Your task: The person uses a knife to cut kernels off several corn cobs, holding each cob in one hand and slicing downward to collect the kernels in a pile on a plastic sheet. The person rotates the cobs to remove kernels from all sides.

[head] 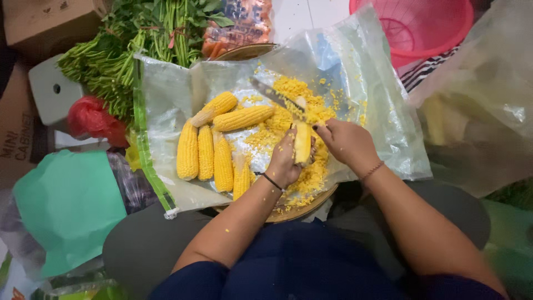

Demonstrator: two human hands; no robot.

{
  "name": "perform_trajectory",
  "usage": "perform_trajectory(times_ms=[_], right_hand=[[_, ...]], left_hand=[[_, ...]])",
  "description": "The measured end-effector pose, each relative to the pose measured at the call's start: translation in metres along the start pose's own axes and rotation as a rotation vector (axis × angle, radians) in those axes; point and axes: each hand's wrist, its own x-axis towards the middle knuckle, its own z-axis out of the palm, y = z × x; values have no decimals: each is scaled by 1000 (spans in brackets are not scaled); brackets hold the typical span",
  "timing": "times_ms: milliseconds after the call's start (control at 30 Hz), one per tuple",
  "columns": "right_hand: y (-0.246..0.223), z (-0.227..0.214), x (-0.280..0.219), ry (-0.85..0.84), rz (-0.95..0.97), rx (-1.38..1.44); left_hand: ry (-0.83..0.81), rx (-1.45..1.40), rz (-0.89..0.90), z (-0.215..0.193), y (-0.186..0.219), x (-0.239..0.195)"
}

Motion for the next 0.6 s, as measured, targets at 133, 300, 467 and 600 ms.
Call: perform_trajectory(times_ms=[133,300,467,600], right_hand=[[2,-10,-1,-27,38,-5],[-22,-4,-32,-124,-87,-50],[-41,1,-37,-217,-77,-44],[-41,2,-32,-172,-79,-64]], left_hand=[[80,10,41,-1,10,1],[19,-87,395,-35,57,24],[173,-246,419,-49,77,37],[193,-271,430,-47,67,36]])
